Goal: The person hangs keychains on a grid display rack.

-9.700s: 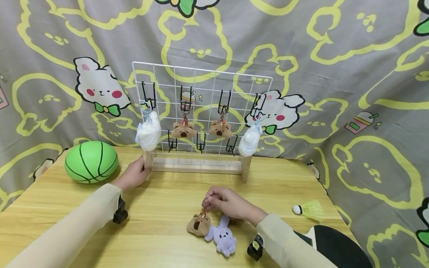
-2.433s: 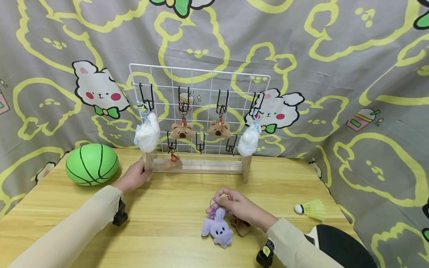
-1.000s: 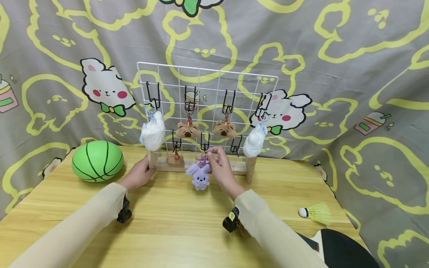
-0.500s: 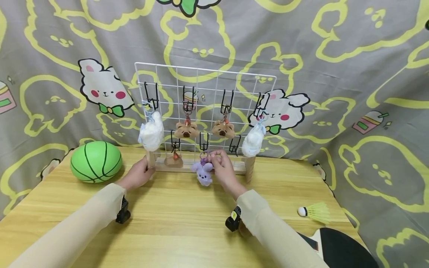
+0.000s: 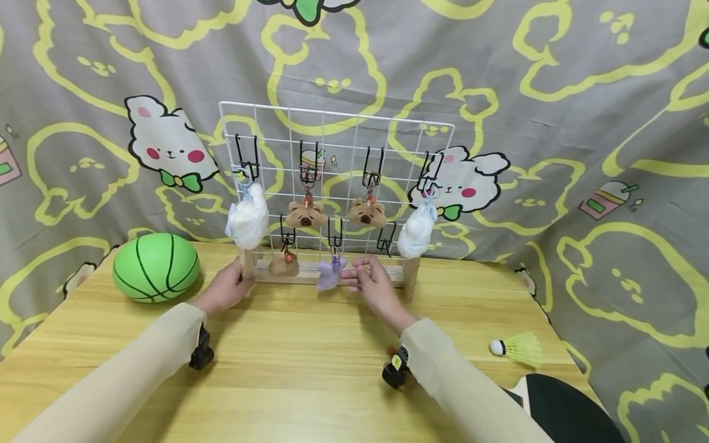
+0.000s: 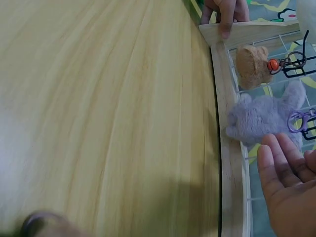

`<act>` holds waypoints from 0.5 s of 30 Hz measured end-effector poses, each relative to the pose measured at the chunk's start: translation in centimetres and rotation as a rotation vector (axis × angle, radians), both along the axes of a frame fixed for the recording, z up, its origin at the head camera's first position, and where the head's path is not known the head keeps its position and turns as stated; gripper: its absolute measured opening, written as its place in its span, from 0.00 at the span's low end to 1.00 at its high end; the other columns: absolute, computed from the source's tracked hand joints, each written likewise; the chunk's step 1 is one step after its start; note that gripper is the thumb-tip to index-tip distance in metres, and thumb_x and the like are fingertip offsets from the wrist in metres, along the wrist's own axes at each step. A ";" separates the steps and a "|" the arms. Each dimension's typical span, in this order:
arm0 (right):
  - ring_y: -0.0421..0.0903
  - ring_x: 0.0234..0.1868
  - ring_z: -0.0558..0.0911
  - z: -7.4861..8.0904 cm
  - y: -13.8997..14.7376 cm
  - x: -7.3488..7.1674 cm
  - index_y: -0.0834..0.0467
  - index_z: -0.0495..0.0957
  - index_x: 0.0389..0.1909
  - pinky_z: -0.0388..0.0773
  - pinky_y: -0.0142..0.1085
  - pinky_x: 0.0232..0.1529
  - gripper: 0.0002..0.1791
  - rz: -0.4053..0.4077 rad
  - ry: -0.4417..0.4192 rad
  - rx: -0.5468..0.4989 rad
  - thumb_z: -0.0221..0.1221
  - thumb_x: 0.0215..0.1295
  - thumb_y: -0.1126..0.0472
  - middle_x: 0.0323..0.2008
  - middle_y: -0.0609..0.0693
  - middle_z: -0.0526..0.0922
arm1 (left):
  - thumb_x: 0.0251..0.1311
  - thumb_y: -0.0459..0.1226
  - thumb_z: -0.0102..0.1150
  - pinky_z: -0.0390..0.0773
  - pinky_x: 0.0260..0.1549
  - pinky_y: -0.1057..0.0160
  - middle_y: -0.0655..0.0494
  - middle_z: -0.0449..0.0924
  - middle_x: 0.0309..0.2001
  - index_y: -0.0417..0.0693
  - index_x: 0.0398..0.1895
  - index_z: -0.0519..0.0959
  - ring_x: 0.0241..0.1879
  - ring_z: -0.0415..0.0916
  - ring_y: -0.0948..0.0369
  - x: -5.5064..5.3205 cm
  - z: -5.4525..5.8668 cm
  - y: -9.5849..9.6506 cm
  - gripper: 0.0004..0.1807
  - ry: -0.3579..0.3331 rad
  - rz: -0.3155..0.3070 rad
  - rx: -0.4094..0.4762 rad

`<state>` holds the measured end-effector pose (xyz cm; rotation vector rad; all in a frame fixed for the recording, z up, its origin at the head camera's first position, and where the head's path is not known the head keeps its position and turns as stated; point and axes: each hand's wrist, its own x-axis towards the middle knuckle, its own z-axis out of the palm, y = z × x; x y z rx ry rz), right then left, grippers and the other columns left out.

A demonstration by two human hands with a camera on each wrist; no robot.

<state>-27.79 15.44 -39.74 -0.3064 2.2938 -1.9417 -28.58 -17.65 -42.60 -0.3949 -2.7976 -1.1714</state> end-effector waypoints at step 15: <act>0.61 0.49 0.87 -0.2 6.7 3.5 0.75 0.72 0.54 0.88 0.45 0.52 0.13 0.268 0.082 0.296 0.50 0.79 0.68 0.49 0.74 0.84 | 0.71 0.27 0.50 0.80 0.53 0.37 0.21 0.77 0.56 0.23 0.66 0.65 0.49 0.79 0.38 0.2 0.3 0.0 0.23 0.013 0.000 -0.015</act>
